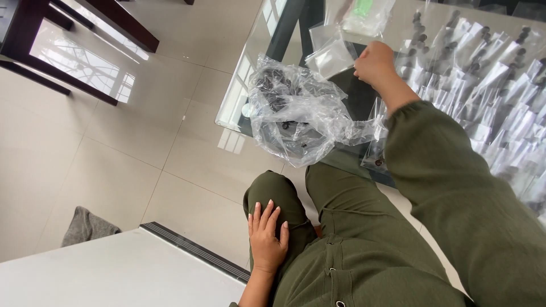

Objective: Manually packaging small black items into individual clear plastic bags on a glass table.

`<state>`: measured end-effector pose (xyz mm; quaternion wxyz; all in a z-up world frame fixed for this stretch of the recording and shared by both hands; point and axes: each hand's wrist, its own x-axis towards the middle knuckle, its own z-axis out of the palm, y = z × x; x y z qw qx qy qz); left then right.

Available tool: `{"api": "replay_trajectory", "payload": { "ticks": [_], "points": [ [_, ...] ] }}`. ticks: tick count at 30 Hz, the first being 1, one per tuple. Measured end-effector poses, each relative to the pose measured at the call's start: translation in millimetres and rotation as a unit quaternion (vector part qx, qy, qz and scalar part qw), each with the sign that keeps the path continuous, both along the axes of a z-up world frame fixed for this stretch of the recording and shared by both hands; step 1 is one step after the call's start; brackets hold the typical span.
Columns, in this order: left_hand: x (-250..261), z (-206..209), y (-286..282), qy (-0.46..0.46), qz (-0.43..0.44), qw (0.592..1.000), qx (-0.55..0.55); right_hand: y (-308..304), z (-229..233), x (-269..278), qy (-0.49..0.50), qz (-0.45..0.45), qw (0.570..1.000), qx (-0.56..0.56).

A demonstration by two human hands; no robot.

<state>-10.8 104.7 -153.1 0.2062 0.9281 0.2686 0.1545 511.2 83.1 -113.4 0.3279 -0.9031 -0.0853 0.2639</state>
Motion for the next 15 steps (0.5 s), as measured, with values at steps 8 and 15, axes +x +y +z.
{"api": "replay_trajectory", "payload": {
  "ticks": [8,15],
  "points": [
    [74,74,-25,-0.108,-0.063,0.965,-0.231,-111,115,-148,-0.013,-0.128,0.922,0.364],
    [161,116,-74,-0.364,0.029,0.591,-0.719,-186,42,-273,0.081,-0.127,0.81,0.567]
  ]
}}
